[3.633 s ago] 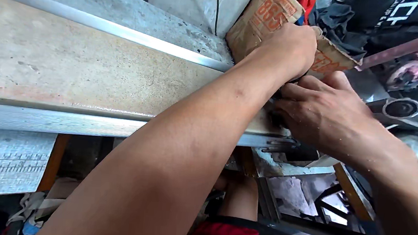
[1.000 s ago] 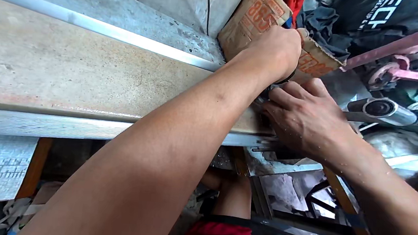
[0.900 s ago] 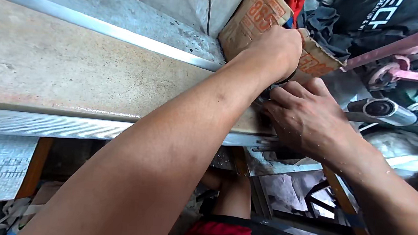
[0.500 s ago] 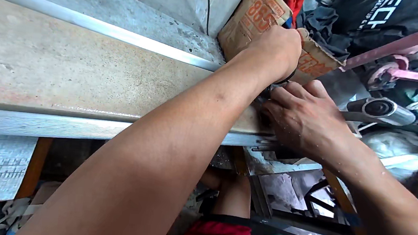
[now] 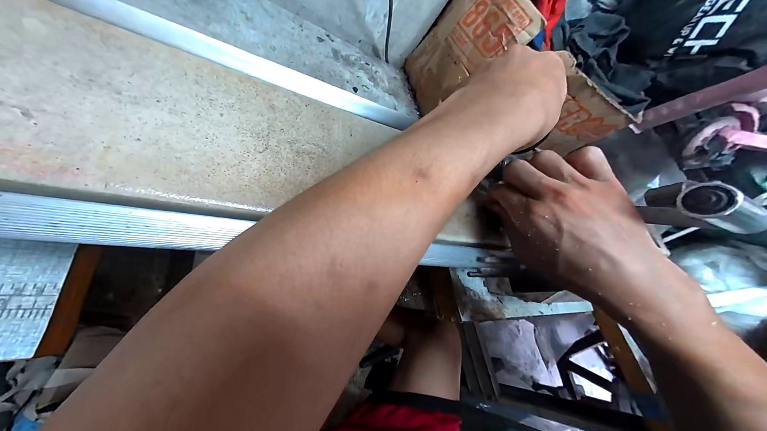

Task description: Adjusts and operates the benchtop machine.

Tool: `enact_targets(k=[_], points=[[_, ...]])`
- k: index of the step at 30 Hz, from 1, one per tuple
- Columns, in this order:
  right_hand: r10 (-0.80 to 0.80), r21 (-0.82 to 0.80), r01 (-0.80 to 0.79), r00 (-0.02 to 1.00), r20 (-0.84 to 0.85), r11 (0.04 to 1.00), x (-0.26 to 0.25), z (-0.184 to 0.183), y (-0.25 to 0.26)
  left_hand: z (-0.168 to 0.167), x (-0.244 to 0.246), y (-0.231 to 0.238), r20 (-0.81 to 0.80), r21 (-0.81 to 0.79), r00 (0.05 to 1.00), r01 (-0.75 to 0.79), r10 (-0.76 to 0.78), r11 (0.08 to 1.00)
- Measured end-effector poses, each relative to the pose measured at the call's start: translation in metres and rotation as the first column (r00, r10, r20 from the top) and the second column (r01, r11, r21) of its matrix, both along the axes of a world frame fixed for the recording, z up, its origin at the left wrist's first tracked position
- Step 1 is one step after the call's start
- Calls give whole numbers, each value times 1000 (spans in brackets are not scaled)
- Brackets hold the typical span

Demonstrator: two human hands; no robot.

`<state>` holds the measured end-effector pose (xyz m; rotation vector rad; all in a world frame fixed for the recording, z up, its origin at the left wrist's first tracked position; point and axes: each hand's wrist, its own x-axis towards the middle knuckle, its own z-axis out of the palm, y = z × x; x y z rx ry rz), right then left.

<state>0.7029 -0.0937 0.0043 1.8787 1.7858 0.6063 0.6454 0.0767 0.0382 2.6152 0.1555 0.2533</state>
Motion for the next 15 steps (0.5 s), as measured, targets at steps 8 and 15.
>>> enact_targets(k=[8, 15], points=[[9, 8, -9, 1000, -6, 1000, -1, -1, -1, 0, -1, -1, 0, -18, 1000, -14, 14, 1000], [38, 40, -37, 999, -21, 998, -1, 1, -2, -2, 3, -1, -9, -9, 1000, -25, 25, 1000]])
